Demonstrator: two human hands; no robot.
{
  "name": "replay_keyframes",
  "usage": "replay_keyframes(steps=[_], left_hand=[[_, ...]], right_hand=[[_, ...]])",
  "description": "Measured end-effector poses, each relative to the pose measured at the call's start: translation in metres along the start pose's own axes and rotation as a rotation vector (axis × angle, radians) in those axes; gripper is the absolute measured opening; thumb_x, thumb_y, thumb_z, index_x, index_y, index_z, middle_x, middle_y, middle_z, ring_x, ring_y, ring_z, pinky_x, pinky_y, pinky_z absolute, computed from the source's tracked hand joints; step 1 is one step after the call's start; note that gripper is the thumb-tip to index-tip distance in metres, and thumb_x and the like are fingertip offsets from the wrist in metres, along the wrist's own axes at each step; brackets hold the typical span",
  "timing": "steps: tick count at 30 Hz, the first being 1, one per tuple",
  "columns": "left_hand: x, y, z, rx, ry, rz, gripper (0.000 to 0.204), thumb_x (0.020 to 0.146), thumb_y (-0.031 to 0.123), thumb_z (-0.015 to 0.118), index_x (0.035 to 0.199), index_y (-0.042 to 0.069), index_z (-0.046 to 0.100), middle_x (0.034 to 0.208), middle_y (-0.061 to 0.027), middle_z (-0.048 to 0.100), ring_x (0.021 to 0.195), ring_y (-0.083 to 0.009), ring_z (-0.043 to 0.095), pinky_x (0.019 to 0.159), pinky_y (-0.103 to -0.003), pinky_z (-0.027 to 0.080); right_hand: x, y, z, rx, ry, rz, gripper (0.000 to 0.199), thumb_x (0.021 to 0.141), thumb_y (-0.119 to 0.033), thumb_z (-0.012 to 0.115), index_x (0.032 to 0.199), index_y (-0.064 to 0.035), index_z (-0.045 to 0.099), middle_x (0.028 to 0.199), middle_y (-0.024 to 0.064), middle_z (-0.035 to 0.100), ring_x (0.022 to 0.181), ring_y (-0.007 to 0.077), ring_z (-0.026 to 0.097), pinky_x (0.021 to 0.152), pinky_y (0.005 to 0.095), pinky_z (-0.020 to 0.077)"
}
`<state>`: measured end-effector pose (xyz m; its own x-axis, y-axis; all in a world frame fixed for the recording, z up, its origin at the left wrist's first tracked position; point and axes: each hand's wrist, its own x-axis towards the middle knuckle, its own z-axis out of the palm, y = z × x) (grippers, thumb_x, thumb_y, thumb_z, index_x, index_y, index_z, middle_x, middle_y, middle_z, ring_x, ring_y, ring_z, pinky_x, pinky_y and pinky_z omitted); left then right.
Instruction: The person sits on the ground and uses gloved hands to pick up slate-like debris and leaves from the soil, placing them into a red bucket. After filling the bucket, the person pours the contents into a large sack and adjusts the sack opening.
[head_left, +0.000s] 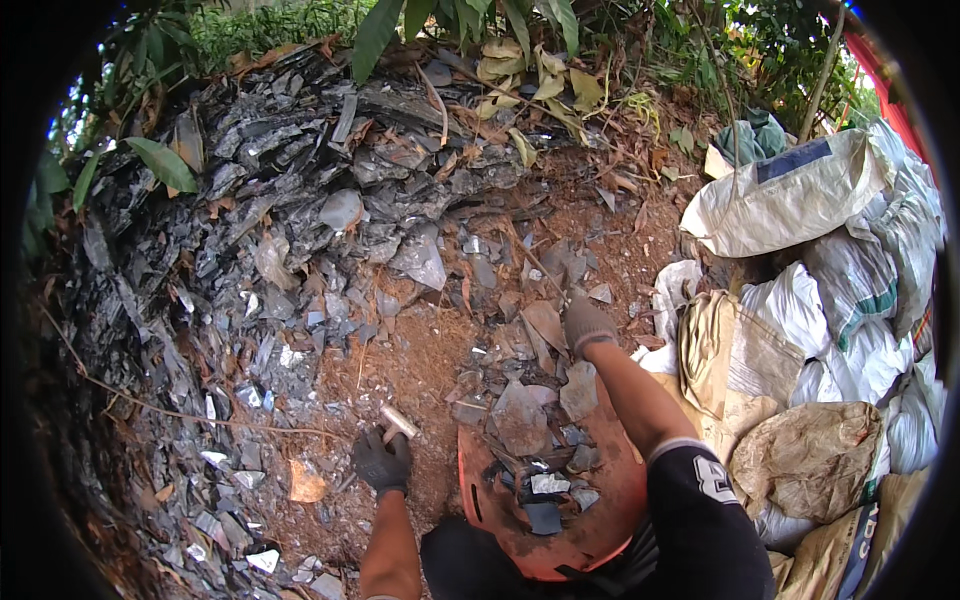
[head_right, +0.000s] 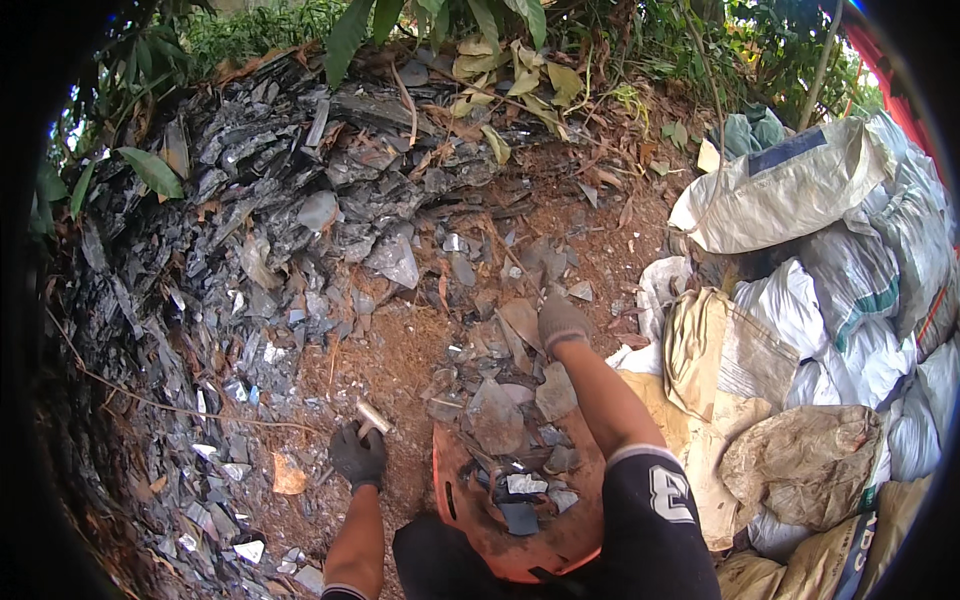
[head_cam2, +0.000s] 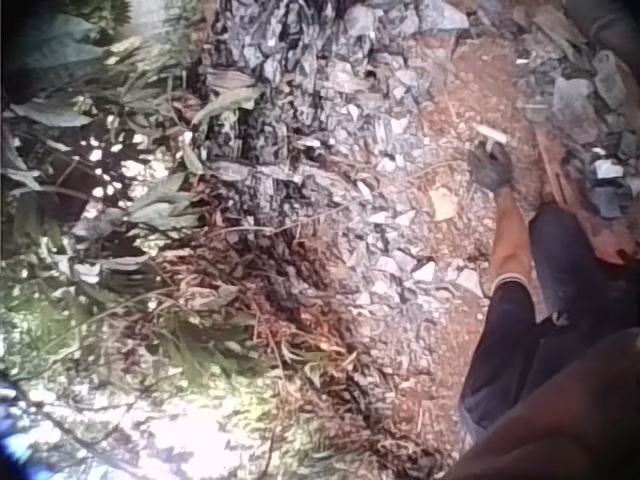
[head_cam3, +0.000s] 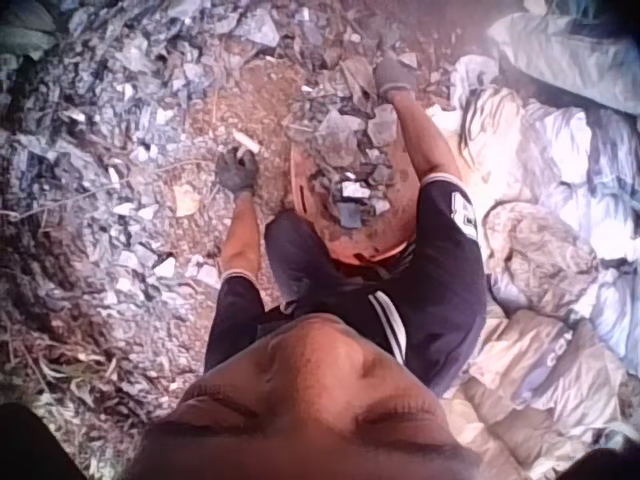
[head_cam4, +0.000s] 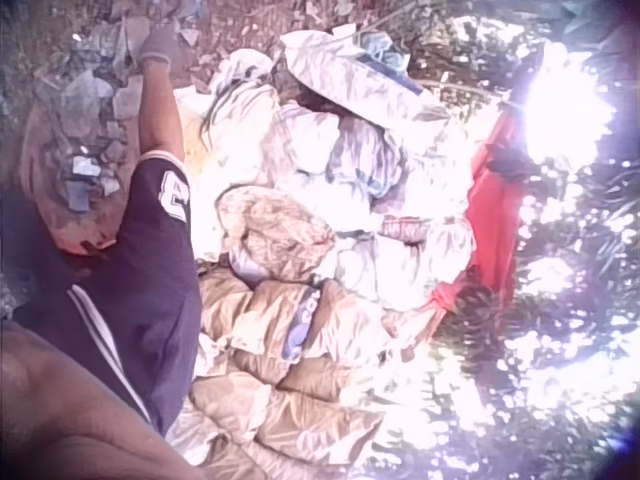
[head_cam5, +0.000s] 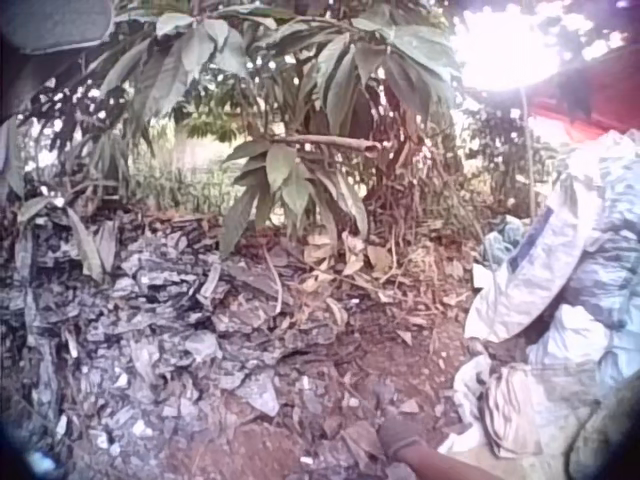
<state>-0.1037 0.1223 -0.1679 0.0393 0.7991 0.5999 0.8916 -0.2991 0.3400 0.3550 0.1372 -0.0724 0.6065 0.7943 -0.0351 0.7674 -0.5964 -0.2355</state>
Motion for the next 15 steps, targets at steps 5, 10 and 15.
replay_keyframes(steps=[5, 10, 15], left_hand=[[-0.001, -0.006, -0.005, 0.005, 0.028, 0.001, 0.032, 0.078, 0.029, 0.073, 0.098, 0.005, 0.068, 0.09, -0.0192, 0.063, 0.086, -0.0416, 0.06, 0.074, -0.055, 0.049], [-0.004, -0.002, -0.003, 0.024, -0.043, -0.026, 0.031, 0.08, 0.029, 0.071, 0.098, 0.004, 0.065, 0.091, -0.0201, 0.062, 0.087, -0.0422, 0.059, 0.074, -0.055, 0.048], [-0.006, -0.006, -0.003, 0.017, -0.059, -0.035, 0.028, 0.081, 0.026, 0.071, 0.096, 0.004, 0.064, 0.09, -0.02, 0.06, 0.088, -0.042, 0.058, 0.077, -0.054, 0.047]], right_hand=[[-0.072, -0.028, -0.017, 0.071, -0.004, -0.033, 0.031, 0.095, -0.016, 0.054, 0.12, 0.0024, 0.052, 0.103, 0.0318, 0.07, 0.098, 0.0468, 0.07, 0.081, 0.0528, 0.0563], [-0.166, -0.017, -0.034, 0.14, -0.046, -0.025, 0.029, 0.092, -0.017, 0.059, 0.111, 0.0039, 0.051, 0.091, 0.0308, 0.069, 0.087, 0.0483, 0.069, 0.073, 0.0525, 0.0565], [-0.234, -0.007, -0.035, 0.314, 0.061, -0.12, 0.028, 0.091, -0.02, 0.062, 0.102, 0.004, 0.053, 0.083, 0.03, 0.064, 0.076, 0.0498, 0.065, 0.068, 0.0579, 0.0506]])
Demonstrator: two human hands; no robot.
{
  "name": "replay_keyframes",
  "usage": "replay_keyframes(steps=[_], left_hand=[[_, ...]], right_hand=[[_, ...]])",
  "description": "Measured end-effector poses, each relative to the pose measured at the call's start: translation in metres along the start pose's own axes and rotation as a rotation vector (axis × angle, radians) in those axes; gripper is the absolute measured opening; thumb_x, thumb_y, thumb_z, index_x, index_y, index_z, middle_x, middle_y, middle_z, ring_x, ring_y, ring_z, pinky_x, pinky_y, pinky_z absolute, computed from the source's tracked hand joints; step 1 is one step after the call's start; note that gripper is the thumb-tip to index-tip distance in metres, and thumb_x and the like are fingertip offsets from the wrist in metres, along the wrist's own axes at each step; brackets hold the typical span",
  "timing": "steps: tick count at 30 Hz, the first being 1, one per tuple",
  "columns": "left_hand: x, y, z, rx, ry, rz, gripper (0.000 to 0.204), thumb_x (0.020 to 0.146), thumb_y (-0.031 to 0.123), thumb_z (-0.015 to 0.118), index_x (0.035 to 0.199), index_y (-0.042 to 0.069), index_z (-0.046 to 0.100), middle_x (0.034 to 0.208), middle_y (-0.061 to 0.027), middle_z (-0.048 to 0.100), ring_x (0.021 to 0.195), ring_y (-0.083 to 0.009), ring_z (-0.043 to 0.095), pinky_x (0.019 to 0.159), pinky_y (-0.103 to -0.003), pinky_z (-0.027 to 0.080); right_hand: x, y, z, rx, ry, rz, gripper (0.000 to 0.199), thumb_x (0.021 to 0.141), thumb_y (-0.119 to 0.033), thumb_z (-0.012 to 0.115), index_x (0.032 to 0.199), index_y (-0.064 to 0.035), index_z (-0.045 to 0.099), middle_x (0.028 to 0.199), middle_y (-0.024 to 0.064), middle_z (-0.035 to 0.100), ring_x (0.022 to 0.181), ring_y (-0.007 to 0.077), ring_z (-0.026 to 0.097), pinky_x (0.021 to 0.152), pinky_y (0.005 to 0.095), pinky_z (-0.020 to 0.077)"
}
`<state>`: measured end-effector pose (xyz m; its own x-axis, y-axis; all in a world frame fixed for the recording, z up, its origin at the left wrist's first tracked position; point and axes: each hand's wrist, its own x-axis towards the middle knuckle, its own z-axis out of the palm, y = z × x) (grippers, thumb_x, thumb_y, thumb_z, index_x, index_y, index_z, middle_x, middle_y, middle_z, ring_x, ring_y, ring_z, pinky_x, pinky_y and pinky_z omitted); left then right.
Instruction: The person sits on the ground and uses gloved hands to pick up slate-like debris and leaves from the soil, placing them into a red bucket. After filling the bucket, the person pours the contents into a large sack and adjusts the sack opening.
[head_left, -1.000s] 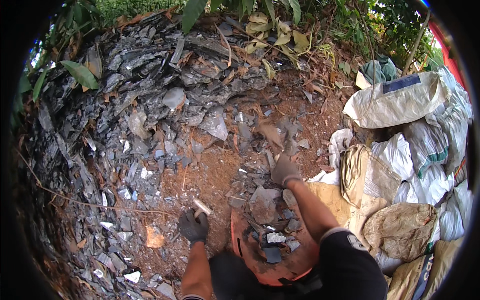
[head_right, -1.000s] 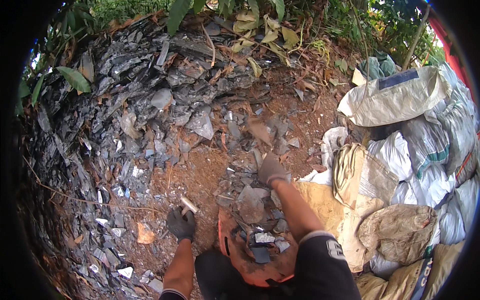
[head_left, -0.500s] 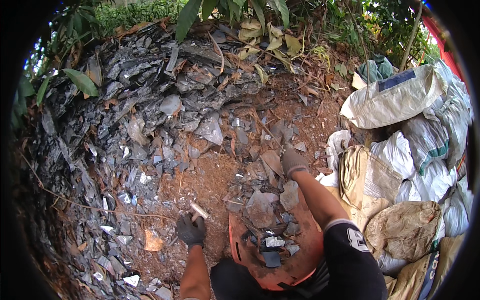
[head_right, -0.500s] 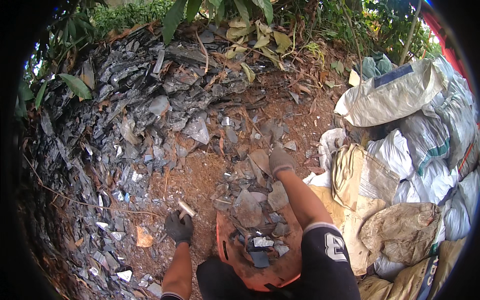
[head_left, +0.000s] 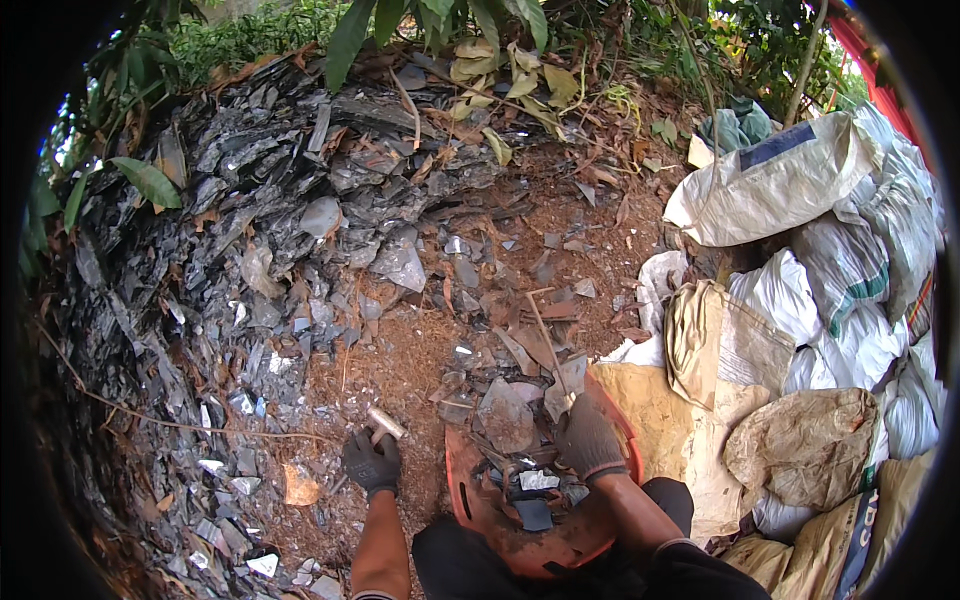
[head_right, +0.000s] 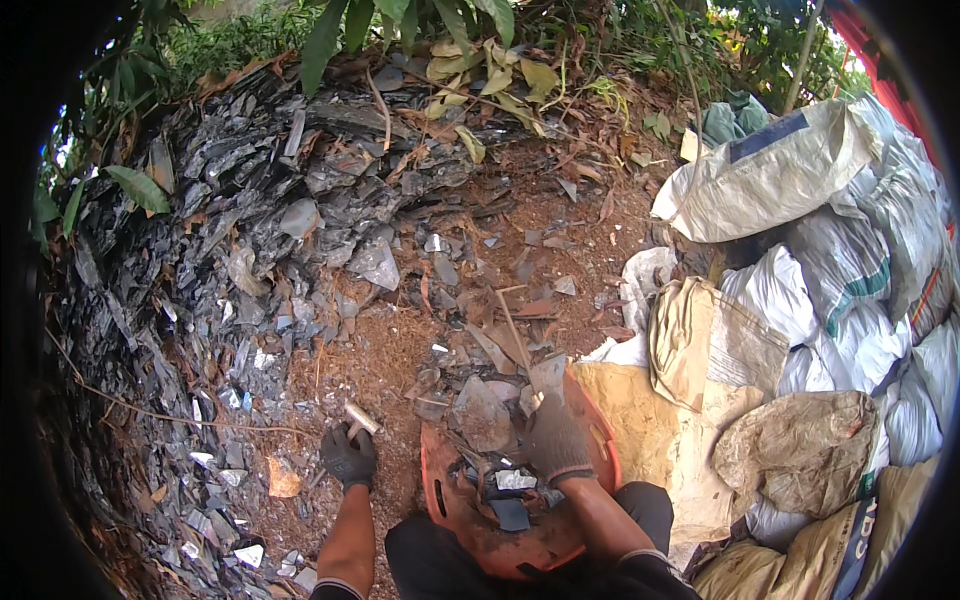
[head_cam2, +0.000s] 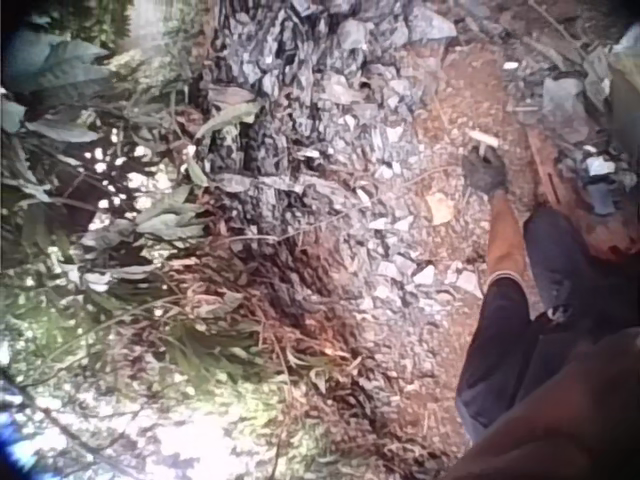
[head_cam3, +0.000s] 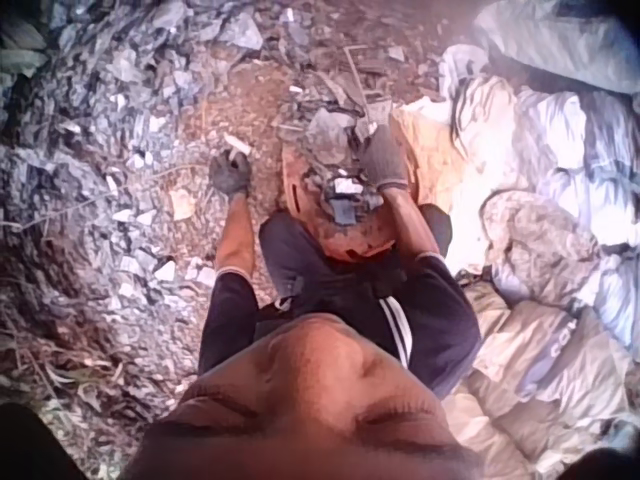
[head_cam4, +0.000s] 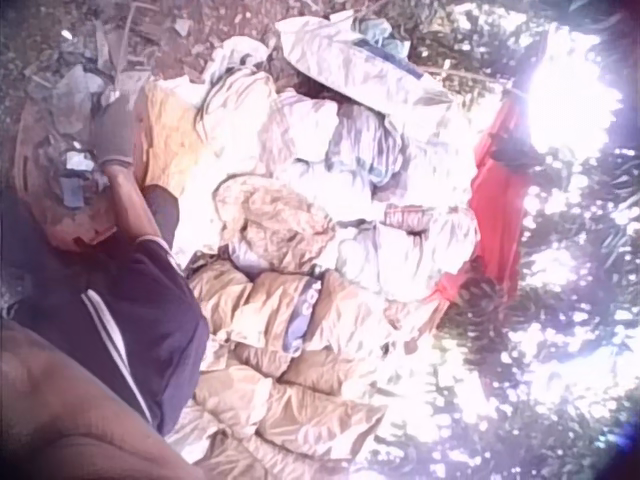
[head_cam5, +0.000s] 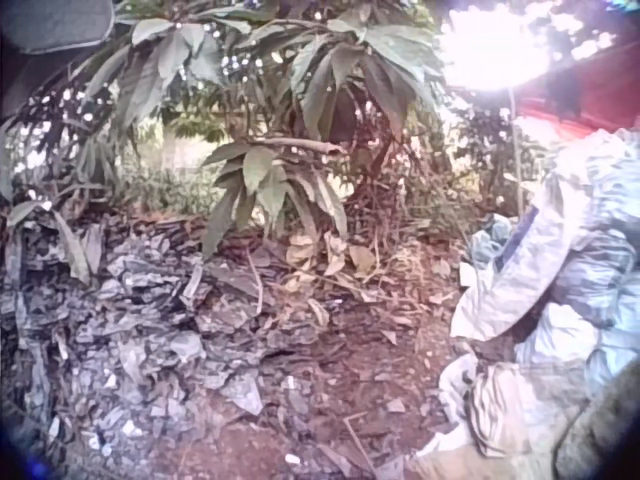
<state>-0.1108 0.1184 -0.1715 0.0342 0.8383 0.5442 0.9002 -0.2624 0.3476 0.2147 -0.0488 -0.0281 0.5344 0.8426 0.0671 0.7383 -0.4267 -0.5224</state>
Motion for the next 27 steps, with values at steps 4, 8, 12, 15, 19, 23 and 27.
replay_keyframes(steps=[4, 8, 12, 15, 19, 23, 27], left_hand=[[-0.001, -0.005, -0.001, 0.037, 0.038, 0.048, 0.028, 0.082, 0.027, 0.07, 0.097, 0.004, 0.063, 0.09, -0.0198, 0.059, 0.087, -0.0421, 0.058, 0.076, -0.055, 0.047], [-0.002, -0.017, -0.007, 0.037, 0.054, 0.035, 0.028, 0.083, 0.028, 0.07, 0.097, 0.004, 0.063, 0.091, -0.0198, 0.059, 0.087, -0.0423, 0.058, 0.076, -0.055, 0.047], [-0.002, 0.014, 0.008, -0.045, 0.028, 0.052, 0.031, 0.08, 0.028, 0.071, 0.098, 0.004, 0.065, 0.09, -0.0197, 0.062, 0.088, -0.0422, 0.059, 0.076, -0.055, 0.048], [0.008, 0.008, 0.004, -0.037, 0.057, 0.049, 0.031, 0.079, 0.028, 0.072, 0.097, 0.004, 0.067, 0.09, -0.0188, 0.062, 0.088, -0.0415, 0.06, 0.075, -0.055, 0.048], [0.0, -0.015, -0.01, 0.024, 0.085, 0.036, 0.03, 0.078, 0.029, 0.073, 0.096, 0.004, 0.067, 0.089, -0.0181, 0.063, 0.087, -0.0406, 0.06, 0.074, -0.054, 0.049], [-0.002, -0.006, 0.001, -0.005, 0.06, 0.053, 0.033, 0.079, 0.031, 0.074, 0.098, 0.005, 0.067, 0.089, -0.0182, 0.063, 0.085, -0.0408, 0.06, 0.074, -0.055, 0.049], [-0.001, -0.002, -0.001, -0.013, 0.052, 0.029, 0.035, 0.08, 0.032, 0.074, 0.101, 0.005, 0.067, 0.09, -0.0184, 0.063, 0.086, -0.0409, 0.06, 0.075, -0.054, 0.049]], right_hand=[[-0.012, -0.004, -0.018, 0.046, -0.026, 0.089, 0.028, 0.092, -0.019, 0.06, 0.102, 0.0065, 0.052, 0.084, 0.0323, 0.064, 0.078, 0.0501, 0.065, 0.069, 0.0561, 0.0511], [0.087, -0.008, -0.013, 0.151, 0.105, -0.015, 0.025, 0.094, -0.02, 0.058, 0.1, 0.0046, 0.055, 0.082, 0.033, 0.065, 0.077, 0.052, 0.064, 0.072, 0.0557, 0.0514], [0.217, 0.062, 0.039, -0.537, -0.18, -0.211, 0.031, 0.092, -0.028, 0.06, 0.099, -0.0011, 0.073, 0.095, 0.0243, 0.072, 0.087, 0.0408, 0.07, 0.07, 0.0467, 0.0523], [0.2, 0.032, 0.083, -0.746, -0.295, -0.264, 0.035, 0.091, -0.03, 0.062, 0.101, 0.0026, 0.072, 0.099, 0.0255, 0.072, 0.095, 0.0417, 0.071, 0.076, 0.0456, 0.0556], [0.085, 0.002, 0.085, -0.015, -0.064, 0.003, 0.032, 0.092, -0.023, 0.058, 0.102, 0.0076, 0.06, 0.089, 0.0315, 0.07, 0.088, 0.0467, 0.07, 0.074, 0.0533, 0.0552], [0.013, -0.008, 0.029, 0.038, -0.108, 0.182, 0.031, 0.092, -0.021, 0.057, 0.103, 0.0081, 0.054, 0.091, 0.0341, 0.067, 0.09, 0.051, 0.067, 0.079, 0.0555, 0.0534], [-0.054, -0.001, 0.002, 0.014, -0.191, 0.144, 0.029, 0.091, -0.019, 0.058, 0.104, 0.0065, 0.054, 0.104, 0.0361, 0.064, 0.104, 0.0494, 0.064, 0.087, 0.0532, 0.0513]])
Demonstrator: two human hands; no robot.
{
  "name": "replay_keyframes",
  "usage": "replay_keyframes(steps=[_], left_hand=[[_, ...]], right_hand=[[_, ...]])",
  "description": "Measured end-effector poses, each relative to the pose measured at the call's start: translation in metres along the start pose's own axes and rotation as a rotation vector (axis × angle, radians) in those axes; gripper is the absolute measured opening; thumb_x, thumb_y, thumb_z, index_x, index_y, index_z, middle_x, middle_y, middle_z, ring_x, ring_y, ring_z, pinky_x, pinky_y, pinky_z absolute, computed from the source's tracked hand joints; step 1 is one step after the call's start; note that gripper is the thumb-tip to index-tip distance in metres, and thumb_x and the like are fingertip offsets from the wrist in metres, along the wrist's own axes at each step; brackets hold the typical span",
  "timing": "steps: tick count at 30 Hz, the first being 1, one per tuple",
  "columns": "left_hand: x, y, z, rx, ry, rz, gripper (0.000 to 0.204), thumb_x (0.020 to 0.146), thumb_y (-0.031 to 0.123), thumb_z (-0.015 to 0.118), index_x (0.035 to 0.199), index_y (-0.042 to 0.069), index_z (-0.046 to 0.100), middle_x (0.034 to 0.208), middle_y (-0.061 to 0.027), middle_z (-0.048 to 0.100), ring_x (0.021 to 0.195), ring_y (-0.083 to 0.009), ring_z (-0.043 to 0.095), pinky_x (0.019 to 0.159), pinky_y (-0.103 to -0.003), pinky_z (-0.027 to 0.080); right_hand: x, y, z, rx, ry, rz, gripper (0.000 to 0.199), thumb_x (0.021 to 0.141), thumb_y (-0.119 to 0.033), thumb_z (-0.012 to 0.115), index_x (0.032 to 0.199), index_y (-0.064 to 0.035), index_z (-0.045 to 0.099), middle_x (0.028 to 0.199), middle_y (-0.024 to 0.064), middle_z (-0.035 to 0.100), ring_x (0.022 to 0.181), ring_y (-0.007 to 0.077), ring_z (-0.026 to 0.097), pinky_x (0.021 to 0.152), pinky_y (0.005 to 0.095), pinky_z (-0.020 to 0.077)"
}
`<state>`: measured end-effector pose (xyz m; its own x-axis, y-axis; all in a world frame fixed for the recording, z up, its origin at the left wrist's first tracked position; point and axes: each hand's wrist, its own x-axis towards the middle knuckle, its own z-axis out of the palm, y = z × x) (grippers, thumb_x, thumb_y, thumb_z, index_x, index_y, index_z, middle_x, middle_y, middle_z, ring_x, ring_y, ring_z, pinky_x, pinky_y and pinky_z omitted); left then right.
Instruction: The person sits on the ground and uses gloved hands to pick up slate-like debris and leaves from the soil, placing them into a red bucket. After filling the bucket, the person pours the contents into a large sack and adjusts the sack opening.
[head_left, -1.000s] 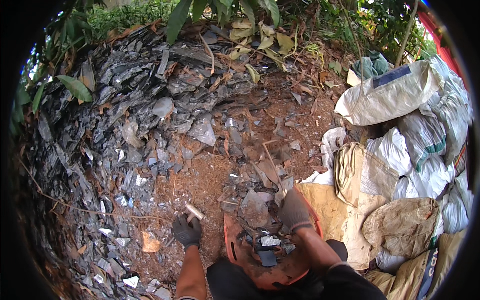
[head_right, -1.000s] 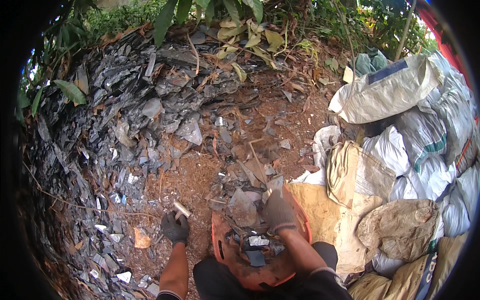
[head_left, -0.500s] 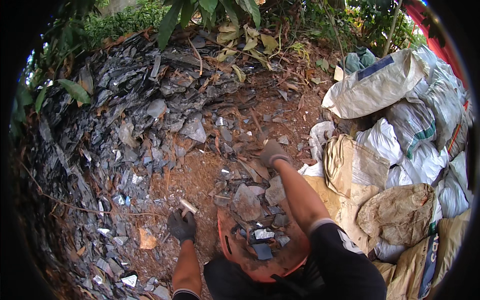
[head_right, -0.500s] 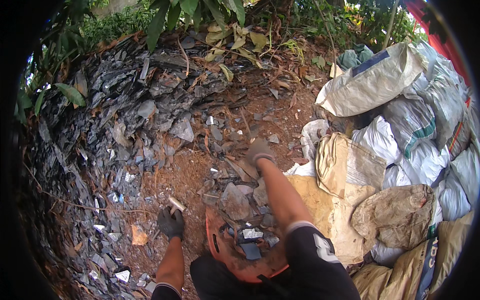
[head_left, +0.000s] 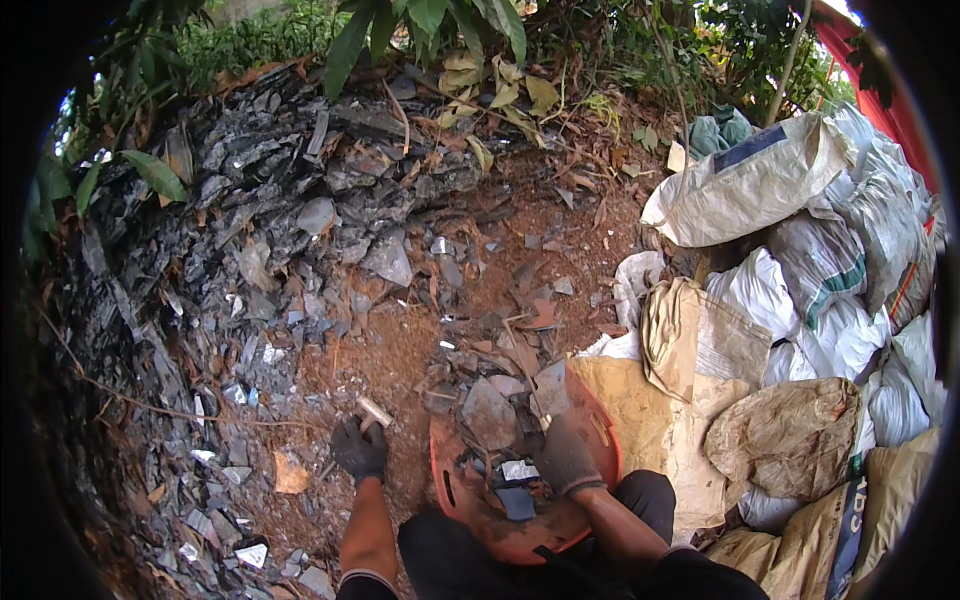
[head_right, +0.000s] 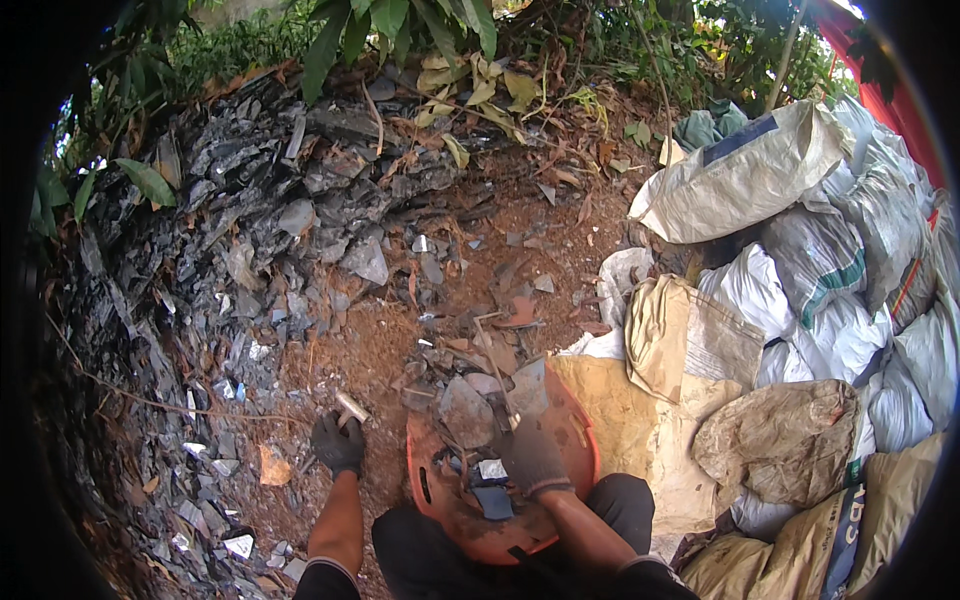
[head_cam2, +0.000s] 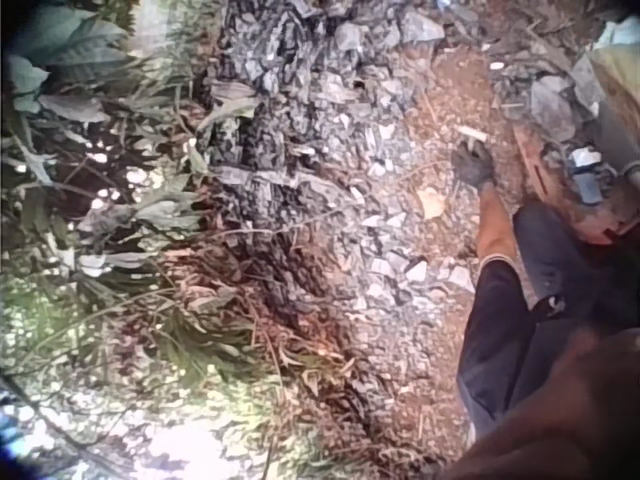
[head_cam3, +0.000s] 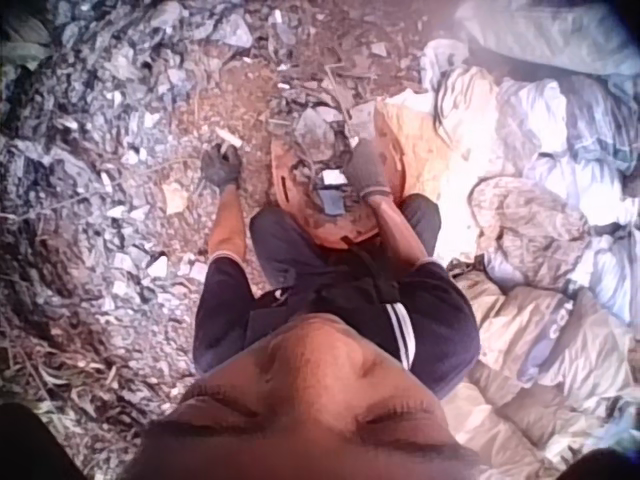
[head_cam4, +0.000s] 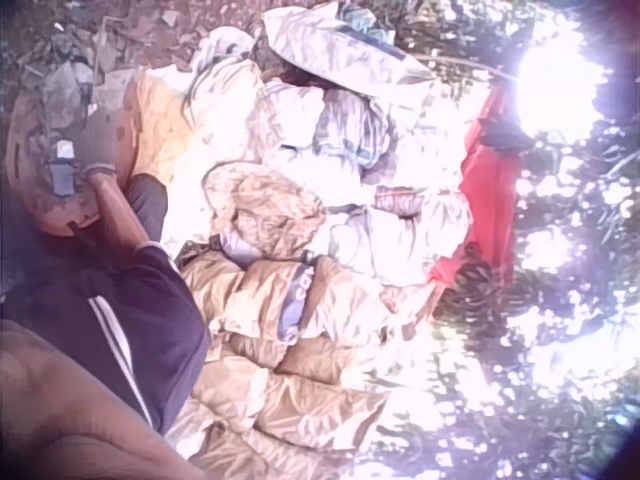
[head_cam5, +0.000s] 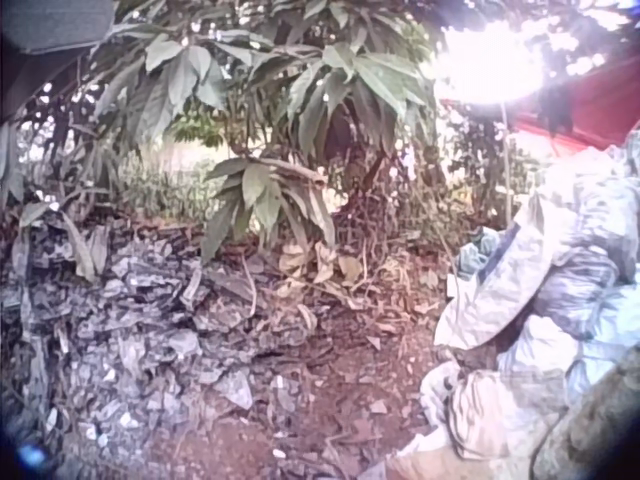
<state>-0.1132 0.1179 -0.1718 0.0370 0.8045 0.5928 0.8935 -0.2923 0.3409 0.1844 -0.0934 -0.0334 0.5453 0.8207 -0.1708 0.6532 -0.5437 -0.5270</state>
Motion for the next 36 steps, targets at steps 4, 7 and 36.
replay_keyframes(steps=[4, 7, 36], left_hand=[[-0.002, -0.005, 0.001, -0.012, 0.011, -0.001, 0.034, 0.08, 0.032, 0.074, 0.1, 0.006, 0.068, 0.09, -0.018, 0.063, 0.087, -0.0407, 0.06, 0.075, -0.054, 0.049], [0.0, -0.01, -0.008, 0.005, -0.021, -0.024, 0.033, 0.079, 0.032, 0.074, 0.099, 0.006, 0.068, 0.091, -0.0178, 0.064, 0.087, -0.0408, 0.06, 0.075, -0.054, 0.049], [-0.015, 0.041, -0.052, -0.287, -0.207, -0.496, 0.058, 0.088, 0.031, 0.074, 0.131, -0.003, 0.054, 0.116, -0.0211, 0.06, 0.105, -0.0374, 0.059, 0.091, -0.047, 0.047]], right_hand=[[0.009, 0.011, -0.016, 0.095, 0.288, -0.244, 0.024, 0.091, -0.015, 0.058, 0.103, 0.0047, 0.053, 0.109, 0.0375, 0.062, 0.108, 0.0493, 0.061, 0.092, 0.0531, 0.0493], [0.089, -0.026, -0.059, 0.077, 0.112, 0.063, 0.025, 0.091, -0.014, 0.057, 0.105, 0.0054, 0.053, 0.099, 0.0343, 0.067, 0.095, 0.0509, 0.066, 0.083, 0.0521, 0.0542], [0.153, 0.078, 0.038, -0.21, 0.086, -0.124, 0.034, 0.09, -0.019, 0.059, 0.107, 0.0104, 0.057, 0.097, 0.0331, 0.069, 0.099, 0.0475, 0.068, 0.081, 0.051, 0.0546]])
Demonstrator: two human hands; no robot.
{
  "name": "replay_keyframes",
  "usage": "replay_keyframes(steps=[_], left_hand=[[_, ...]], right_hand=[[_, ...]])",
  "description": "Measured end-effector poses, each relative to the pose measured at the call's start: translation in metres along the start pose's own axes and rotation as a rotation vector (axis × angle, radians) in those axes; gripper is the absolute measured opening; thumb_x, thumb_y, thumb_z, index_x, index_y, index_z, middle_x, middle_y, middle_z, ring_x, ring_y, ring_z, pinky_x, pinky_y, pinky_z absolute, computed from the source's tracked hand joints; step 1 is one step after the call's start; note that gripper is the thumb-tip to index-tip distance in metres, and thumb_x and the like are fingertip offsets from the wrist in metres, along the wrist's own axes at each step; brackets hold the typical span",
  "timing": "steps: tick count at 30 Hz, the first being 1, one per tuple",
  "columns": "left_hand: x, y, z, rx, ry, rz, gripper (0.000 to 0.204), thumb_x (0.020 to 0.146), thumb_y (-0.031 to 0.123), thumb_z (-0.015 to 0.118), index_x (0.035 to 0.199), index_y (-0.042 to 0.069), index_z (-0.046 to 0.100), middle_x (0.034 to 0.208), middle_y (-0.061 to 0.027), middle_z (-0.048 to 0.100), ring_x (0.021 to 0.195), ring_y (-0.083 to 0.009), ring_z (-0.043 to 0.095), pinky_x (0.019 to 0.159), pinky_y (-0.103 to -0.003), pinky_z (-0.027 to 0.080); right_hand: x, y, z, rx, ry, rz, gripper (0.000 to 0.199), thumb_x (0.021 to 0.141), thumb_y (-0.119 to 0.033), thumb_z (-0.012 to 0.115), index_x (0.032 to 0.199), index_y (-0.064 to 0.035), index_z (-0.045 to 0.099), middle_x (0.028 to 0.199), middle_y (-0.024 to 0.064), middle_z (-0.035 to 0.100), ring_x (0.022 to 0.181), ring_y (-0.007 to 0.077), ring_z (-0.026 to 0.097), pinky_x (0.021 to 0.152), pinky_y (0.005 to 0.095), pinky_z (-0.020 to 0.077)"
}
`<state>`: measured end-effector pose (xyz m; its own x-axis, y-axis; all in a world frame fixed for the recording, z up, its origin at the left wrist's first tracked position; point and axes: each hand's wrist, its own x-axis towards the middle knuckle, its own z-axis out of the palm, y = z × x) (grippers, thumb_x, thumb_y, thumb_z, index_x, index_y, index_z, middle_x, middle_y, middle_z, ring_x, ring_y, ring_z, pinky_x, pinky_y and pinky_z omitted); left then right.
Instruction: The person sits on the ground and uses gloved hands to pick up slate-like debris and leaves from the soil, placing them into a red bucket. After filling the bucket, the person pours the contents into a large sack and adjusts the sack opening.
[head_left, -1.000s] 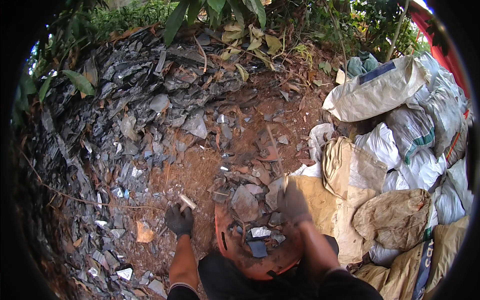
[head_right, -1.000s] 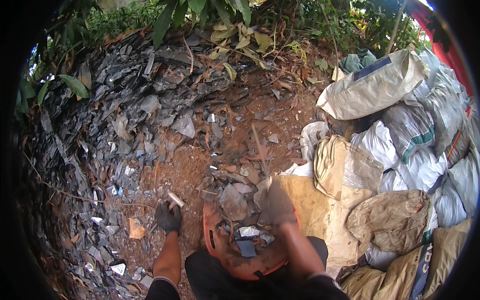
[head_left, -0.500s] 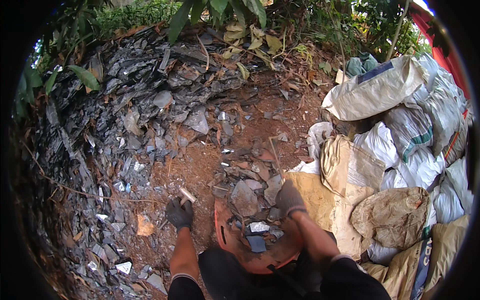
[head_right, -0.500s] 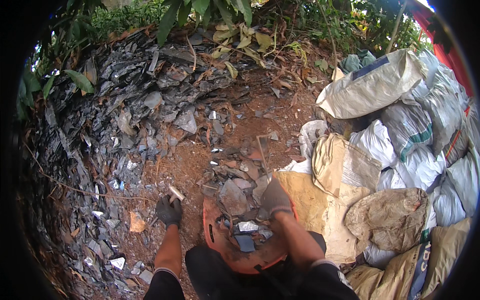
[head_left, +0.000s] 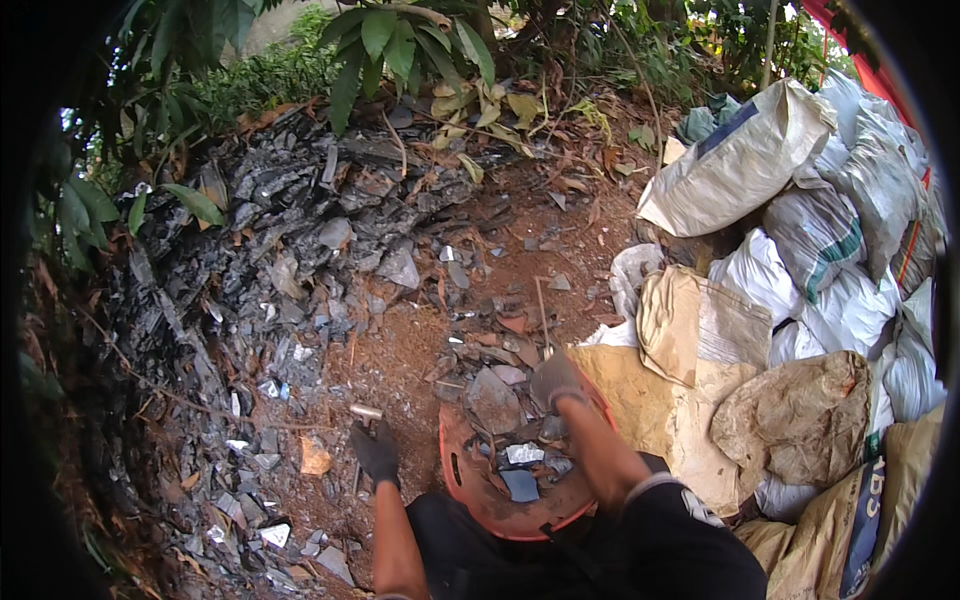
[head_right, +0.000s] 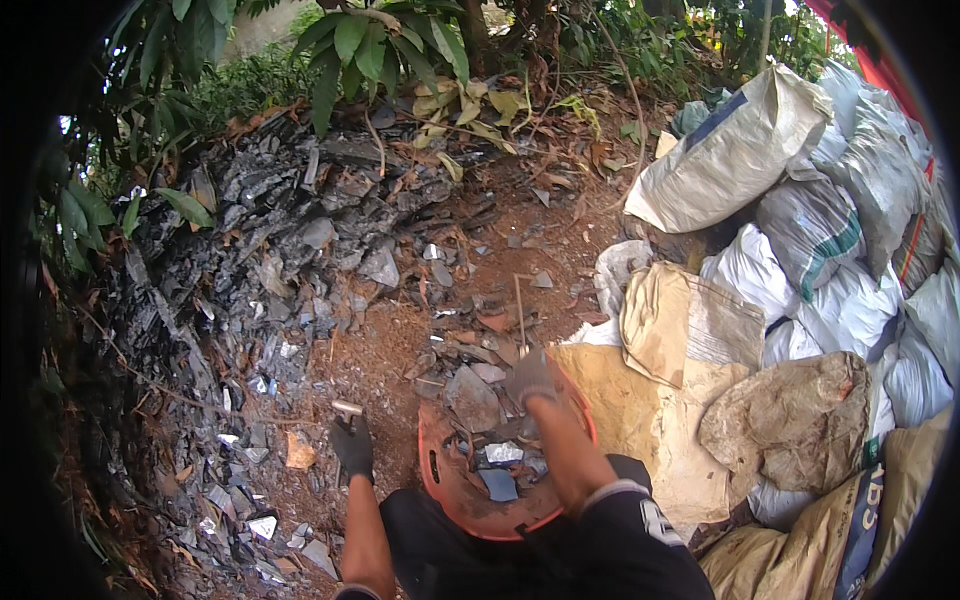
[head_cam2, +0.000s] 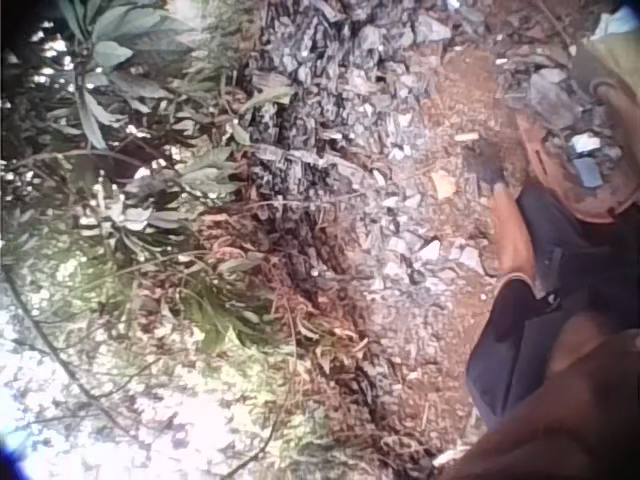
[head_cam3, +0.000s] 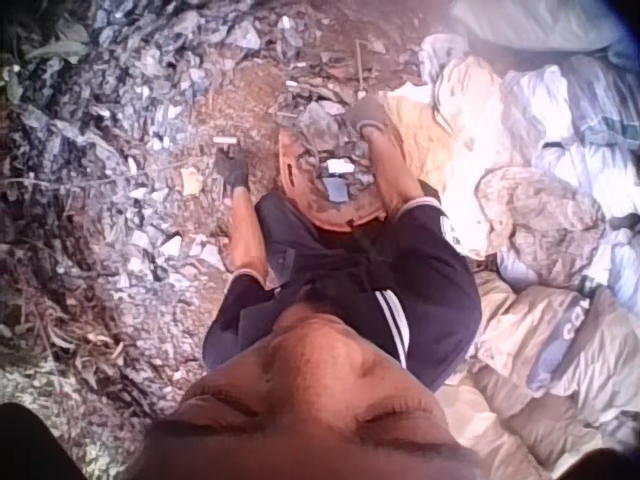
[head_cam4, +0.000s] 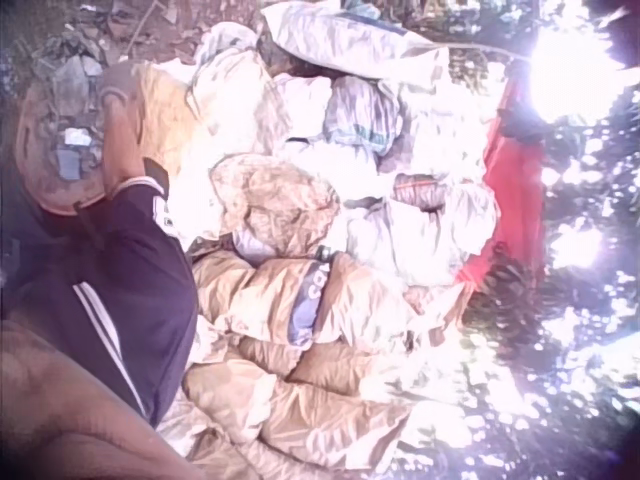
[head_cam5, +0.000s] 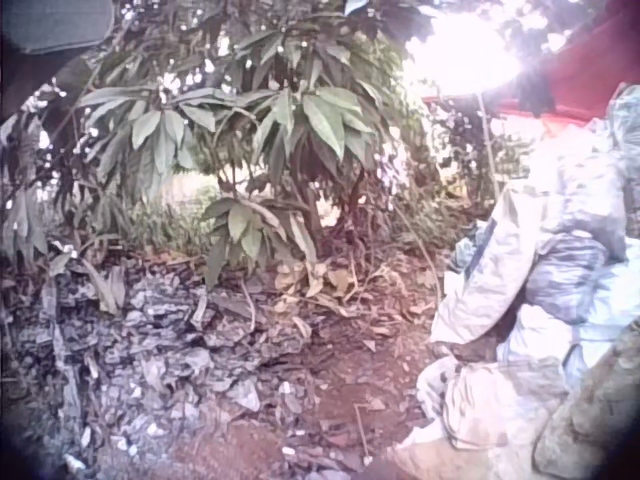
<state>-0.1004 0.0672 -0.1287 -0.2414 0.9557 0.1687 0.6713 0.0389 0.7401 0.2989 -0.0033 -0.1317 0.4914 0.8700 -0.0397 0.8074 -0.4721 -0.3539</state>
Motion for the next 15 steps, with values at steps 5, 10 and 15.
replay_keyframes(steps=[5, 10, 15], left_hand=[[-0.048, 0.034, -0.023, -0.252, -0.097, -0.026, 0.063, 0.089, 0.027, 0.075, 0.138, -0.003, 0.049, 0.118, -0.0175, 0.06, 0.098, -0.0261, 0.061, 0.086, -0.039, 0.051], [-0.086, 0.067, 0.011, -0.422, -0.184, -0.059, 0.068, 0.089, 0.026, 0.075, 0.142, -0.003, 0.046, 0.124, -0.0174, 0.056, 0.097, -0.0241, 0.061, 0.086, -0.037, 0.051], [-0.104, 0.025, 0.046, -0.257, -0.231, 0.062, 0.074, 0.087, 0.026, 0.077, 0.144, -0.005, 0.042, 0.128, -0.0202, 0.052, 0.098, -0.0248, 0.06, 0.087, -0.039, 0.051]], right_hand=[[-0.141, -0.05, -0.019, 0.425, -0.028, 0.211, 0.043, 0.091, -0.023, 0.059, 0.118, 0.0098, 0.055, 0.108, 0.0332, 0.066, 0.103, 0.0491, 0.066, 0.085, 0.0535, 0.0522], [-0.223, -0.027, -0.05, 0.537, 0.019, 0.137, 0.035, 0.089, -0.015, 0.058, 0.117, 0.0065, 0.054, 0.105, 0.0341, 0.064, 0.102, 0.0507, 0.063, 0.086, 0.0546, 0.0503], [-0.156, -0.04, -0.089, 0.409, 0.137, -0.093, 0.036, 0.09, -0.015, 0.057, 0.122, 0.0015, 0.052, 0.109, 0.0368, 0.063, 0.11, 0.0501, 0.061, 0.09, 0.0533, 0.0498]])
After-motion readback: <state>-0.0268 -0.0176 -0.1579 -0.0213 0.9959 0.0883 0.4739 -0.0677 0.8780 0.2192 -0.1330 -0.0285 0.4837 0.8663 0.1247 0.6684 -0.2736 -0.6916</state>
